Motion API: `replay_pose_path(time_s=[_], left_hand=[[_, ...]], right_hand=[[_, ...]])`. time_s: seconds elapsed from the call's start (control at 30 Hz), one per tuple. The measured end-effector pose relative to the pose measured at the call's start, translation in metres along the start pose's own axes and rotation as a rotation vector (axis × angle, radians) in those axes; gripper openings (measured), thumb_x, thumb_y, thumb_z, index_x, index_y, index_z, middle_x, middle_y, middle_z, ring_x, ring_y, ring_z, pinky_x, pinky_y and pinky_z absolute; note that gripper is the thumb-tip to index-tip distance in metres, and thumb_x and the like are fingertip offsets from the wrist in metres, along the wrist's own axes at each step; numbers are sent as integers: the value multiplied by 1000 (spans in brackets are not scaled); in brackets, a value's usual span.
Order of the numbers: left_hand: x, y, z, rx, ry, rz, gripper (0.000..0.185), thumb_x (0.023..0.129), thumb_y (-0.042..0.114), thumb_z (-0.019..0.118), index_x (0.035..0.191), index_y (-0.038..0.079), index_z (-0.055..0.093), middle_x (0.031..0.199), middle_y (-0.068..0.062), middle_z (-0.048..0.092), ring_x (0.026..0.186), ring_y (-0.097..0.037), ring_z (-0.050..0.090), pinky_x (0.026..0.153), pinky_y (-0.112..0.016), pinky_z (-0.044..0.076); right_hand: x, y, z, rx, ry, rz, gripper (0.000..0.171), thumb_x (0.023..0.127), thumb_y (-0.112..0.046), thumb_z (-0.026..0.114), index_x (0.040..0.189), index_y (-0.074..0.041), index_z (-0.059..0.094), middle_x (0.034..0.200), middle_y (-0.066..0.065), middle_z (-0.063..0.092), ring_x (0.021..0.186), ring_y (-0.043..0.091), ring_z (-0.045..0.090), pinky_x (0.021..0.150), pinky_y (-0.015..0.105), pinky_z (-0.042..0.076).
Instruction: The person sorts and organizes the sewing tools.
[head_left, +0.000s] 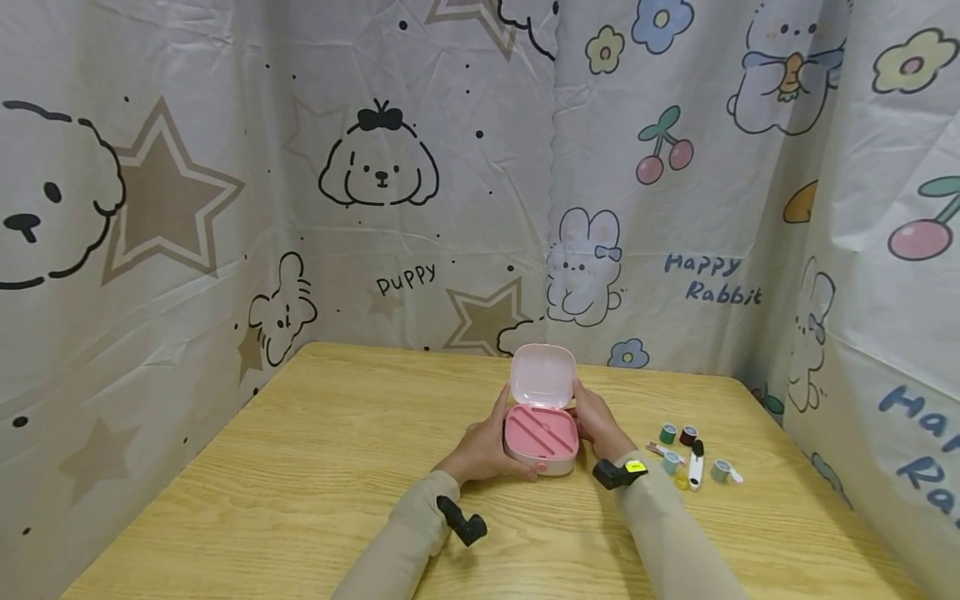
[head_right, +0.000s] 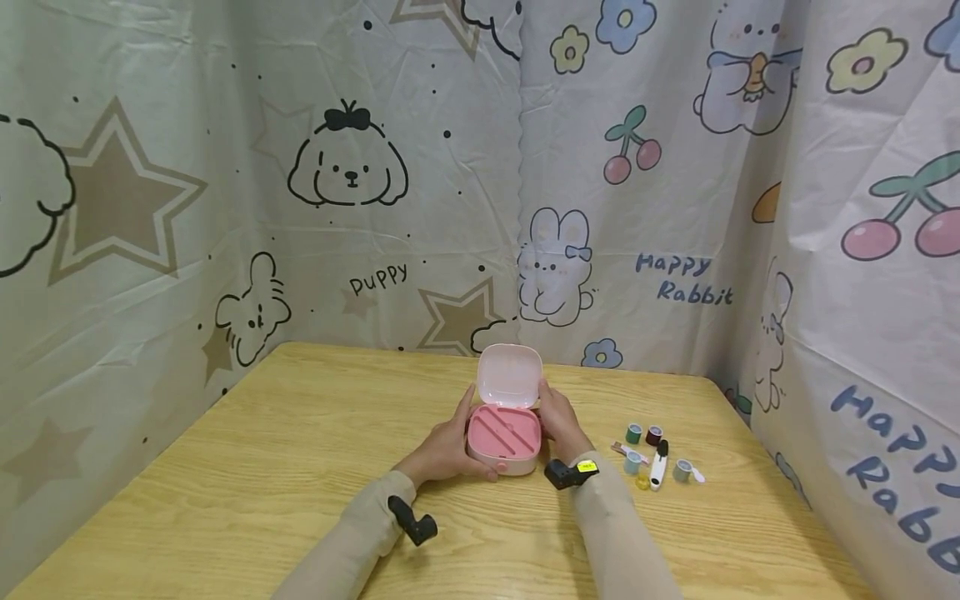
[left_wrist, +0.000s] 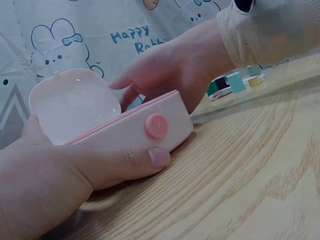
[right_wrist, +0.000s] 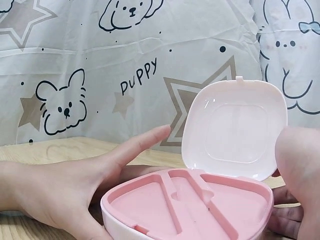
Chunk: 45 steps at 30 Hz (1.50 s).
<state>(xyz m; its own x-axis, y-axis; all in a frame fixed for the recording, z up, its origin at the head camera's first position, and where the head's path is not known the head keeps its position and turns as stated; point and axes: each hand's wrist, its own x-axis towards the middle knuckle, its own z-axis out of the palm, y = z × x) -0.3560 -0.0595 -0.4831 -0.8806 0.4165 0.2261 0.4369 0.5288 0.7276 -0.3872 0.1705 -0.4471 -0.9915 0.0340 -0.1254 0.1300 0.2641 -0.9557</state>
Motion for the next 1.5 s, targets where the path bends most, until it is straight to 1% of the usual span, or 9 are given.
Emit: replay_pose_path(time_s=[0.23,0.5,0.63,0.83,0.97,1.1,1.23,1.33,1.5], left_hand=[[1,-1,1,-24,5,-1,154,61,54,99,166,28,-10,163,2,39,143,-27,43,115,-58,33],[0,-1,1,-36,3,3,153,60,53,99,166,33,-10,163,2,38,144,-28,42,115,-58,31],[0,0,2,-40,5,9,153,61,54,99,166,34,-10,164,0,38,143,-30,42,114,-60,33],[-1,3,0,-16,11,6,152,61,55,98,166,35,-10,164,-3,37,143,-31,43,113,-59,34],[-2,5,-1,-1,2,-4,151,61,55,98,166,34,-10,164,-2,37,143,-29,42,114,-57,34],[-3,6,-2,-3,-4,-11,151,62,54,98,166,33,-9,164,-3,37,143,-30,43,114,-57,34],[-3,8,-3,-10,-6,-12,150,63,54,98,166,33,-9,164,-2,37,143,-29,42,114,-57,34],[-3,7,-2,-10,-2,-8,150,63,54,98,166,33,-9,163,-1,38,143,-28,43,114,-57,35],[-2,4,-1,-5,0,-6,150,62,55,98,166,34,-9,164,-1,37,143,-28,43,114,-56,35]], right_hand=[[-2,-1,-2,39,-12,1,73,109,-60,26,157,-6,37,136,25,53,113,33,59,84,34,54],[-1,0,-4,79,2,10,76,109,-58,34,157,1,29,137,29,52,103,29,65,80,32,55],[-3,0,-9,70,3,13,74,109,-57,37,156,0,30,137,29,52,102,29,66,80,34,57],[-7,-5,-17,2,34,-7,66,110,-53,37,154,-4,35,136,26,53,110,34,65,85,38,54],[-11,-9,-19,-52,50,-49,62,110,-50,40,153,-4,38,138,27,53,114,36,63,90,44,53],[-15,-11,-20,-158,66,-105,58,110,-46,44,150,-4,41,138,27,54,113,38,63,89,46,53],[-20,-14,-19,-253,89,-139,54,110,-44,46,148,-5,44,138,25,55,114,39,62,88,44,52],[-24,-17,-18,-289,99,-155,52,110,-42,48,147,-6,44,137,25,55,115,39,61,90,45,52],[-30,-22,-18,-325,111,-189,52,108,-36,53,148,-5,43,138,28,54,121,42,56,98,54,49]])
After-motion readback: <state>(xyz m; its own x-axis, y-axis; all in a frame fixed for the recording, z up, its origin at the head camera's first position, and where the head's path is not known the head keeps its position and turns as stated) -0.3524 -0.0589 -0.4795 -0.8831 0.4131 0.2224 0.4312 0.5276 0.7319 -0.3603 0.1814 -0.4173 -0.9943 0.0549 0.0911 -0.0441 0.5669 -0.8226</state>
